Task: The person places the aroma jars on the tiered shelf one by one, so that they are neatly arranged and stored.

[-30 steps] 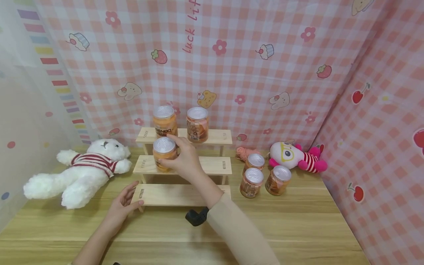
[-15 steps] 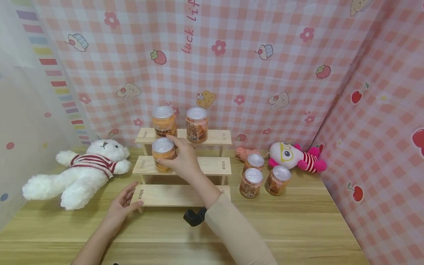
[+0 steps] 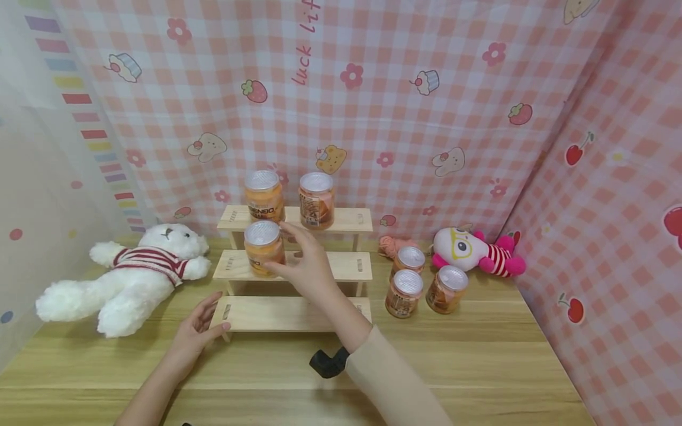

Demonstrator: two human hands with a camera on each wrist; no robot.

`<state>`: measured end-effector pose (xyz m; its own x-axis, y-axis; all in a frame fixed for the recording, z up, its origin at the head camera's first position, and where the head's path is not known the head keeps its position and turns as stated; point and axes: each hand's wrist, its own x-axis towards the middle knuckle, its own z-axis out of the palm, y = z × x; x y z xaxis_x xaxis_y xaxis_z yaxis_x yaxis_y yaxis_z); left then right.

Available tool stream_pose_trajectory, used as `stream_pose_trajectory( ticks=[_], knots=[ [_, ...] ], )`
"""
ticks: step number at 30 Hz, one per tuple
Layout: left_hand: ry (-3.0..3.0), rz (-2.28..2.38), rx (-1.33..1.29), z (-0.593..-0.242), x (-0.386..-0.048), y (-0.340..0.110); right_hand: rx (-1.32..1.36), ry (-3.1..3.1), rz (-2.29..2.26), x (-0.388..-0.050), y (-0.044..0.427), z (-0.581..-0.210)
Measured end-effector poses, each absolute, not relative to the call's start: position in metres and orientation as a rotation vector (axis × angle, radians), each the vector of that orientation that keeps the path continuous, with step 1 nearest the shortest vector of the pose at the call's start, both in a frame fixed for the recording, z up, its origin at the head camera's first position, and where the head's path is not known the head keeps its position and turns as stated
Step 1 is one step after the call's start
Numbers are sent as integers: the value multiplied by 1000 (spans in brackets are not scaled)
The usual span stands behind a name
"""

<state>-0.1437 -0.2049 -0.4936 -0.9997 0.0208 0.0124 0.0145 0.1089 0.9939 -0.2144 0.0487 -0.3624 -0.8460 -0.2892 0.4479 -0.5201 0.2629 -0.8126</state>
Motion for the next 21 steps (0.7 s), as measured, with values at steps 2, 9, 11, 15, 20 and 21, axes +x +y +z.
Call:
stream_pose_trajectory(
  ticks=[2,9,11,15,20,21],
  knots=[
    [2336,2095,35,-493,-143,-206,757,-2300,1640,-207,53,-359],
    [2324,2098,35,-491,-143,-206,743,-2280,1620,-190,77,-362],
    [2321,2098,39,-491,-144,-205,740,-2271,1581,-187,87,-365],
    [2327,2095,45,-492,-144,-204,749,-2241,1530,-170,103,-356],
    [2319,2110,33,-491,-143,-204,695,-2271,1459,-153,124,-346],
    [2319,2113,32,-491,-142,-204,684,-2271,1444,-153,129,-348]
  ],
)
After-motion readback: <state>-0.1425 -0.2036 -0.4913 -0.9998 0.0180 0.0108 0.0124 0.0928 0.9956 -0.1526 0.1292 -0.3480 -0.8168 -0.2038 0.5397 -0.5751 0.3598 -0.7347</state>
